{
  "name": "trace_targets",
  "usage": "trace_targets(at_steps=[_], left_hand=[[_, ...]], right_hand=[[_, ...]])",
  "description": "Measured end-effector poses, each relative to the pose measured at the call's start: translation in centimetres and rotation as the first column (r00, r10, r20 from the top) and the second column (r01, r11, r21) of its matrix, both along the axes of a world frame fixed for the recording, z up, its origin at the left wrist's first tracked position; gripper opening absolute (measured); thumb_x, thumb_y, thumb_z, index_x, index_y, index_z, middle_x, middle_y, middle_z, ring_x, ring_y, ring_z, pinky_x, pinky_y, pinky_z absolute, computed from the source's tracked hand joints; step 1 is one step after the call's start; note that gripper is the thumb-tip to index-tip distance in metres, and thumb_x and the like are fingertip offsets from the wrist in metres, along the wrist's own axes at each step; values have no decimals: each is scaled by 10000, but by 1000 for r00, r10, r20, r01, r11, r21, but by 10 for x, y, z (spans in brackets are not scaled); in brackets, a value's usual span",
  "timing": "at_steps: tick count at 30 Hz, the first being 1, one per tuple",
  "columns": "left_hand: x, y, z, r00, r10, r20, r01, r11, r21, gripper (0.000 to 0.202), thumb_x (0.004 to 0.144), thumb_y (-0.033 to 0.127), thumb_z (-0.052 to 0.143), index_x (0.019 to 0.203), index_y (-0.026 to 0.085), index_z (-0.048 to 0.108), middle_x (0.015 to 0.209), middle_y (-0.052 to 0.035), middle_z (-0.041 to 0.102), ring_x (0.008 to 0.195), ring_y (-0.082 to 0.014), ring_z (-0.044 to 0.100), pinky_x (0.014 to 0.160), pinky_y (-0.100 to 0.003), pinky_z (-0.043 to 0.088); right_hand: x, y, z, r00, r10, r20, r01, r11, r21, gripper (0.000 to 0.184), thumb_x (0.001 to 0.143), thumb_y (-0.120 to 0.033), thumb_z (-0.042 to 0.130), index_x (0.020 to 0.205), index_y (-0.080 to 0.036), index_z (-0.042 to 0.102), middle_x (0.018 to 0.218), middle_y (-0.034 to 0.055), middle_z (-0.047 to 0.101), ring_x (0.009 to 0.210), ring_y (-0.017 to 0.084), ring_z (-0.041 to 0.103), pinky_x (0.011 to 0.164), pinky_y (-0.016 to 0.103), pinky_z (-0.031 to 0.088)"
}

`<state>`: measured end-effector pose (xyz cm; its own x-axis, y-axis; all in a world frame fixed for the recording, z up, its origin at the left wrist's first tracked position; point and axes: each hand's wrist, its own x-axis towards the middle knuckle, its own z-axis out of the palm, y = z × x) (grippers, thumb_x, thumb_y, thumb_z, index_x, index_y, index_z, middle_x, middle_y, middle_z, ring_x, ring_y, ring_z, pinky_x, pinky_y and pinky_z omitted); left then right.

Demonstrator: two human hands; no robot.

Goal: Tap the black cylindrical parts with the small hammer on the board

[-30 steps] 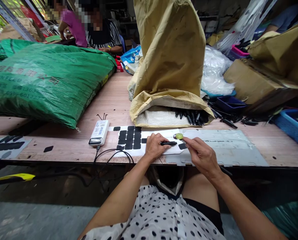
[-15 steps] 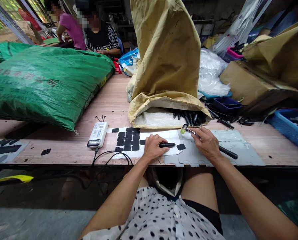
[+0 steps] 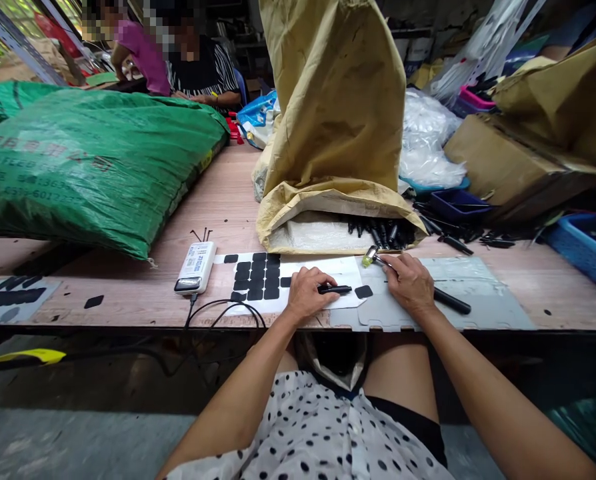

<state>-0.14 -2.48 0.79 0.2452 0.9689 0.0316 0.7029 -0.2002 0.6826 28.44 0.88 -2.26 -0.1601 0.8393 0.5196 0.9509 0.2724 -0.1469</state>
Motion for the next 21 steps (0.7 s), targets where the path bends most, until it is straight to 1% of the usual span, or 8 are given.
trace_targets(at_steps=[5,8,10,12,14,17,19,21], left_hand=[[0,3,-1,1000,4,-15,-4,1000,14,184,787,348,836,954,295,781,979,11,726,1028,-240,559,946,-405,368],[-2,-2,6,999,-32,-37,33,999,39,170,807,310,819,966,279,768,973,0,722,1036,-248,557,953,-420,370],[-4,-15,15,994,-98,-51,103,990,94,161,820,292,807,965,254,749,966,-9,720,1025,-247,563,944,-417,384],[-4,-36,22,975,-217,-47,221,966,131,154,842,283,785,975,232,726,968,-19,713,979,-227,583,896,-383,419],[-2,-63,23,936,-351,-35,353,930,103,160,864,265,752,1013,231,706,990,-21,701,928,-198,609,818,-334,453],[4,-99,7,882,-463,-85,463,886,-13,182,877,251,719,1056,245,684,1023,-13,687,908,-181,647,737,-294,479],[9,-114,-11,870,-461,-175,452,887,-92,164,890,247,695,1053,241,678,1045,-19,685,932,-194,667,728,-294,495],[13,-121,-24,865,-426,-265,399,905,-149,181,900,230,671,1081,235,677,1092,-35,686,960,-213,683,753,-307,515]], right_hand=[[-1,0,0,1000,-4,-9,4,1000,-9,296,979,-296,542,1196,-239,735,952,59,654,893,217,550,798,331,395],[-2,0,2,1000,-9,-9,8,1000,-19,294,973,-284,541,1189,-236,735,938,58,644,879,215,543,791,331,394],[-2,-1,3,1000,-10,-10,10,1000,-26,292,971,-282,542,1188,-239,733,941,58,644,878,214,542,789,330,392],[-3,-1,3,1000,-12,-10,12,999,-29,294,970,-282,543,1193,-241,730,946,58,646,880,213,542,789,330,390],[-3,-1,3,1000,-17,-10,16,1000,-24,295,972,-286,542,1194,-240,730,938,57,641,879,214,540,785,332,387],[-3,-1,3,1000,-17,-12,16,1000,-19,293,967,-279,543,1184,-235,735,931,58,633,881,215,538,781,332,382],[-3,-1,3,1000,-15,-10,14,1000,-22,296,962,-270,545,1186,-235,735,938,58,633,882,215,537,780,332,378],[-3,-1,3,1000,-18,-7,17,1000,-25,297,961,-268,545,1189,-238,733,943,57,633,881,215,536,778,332,375]])
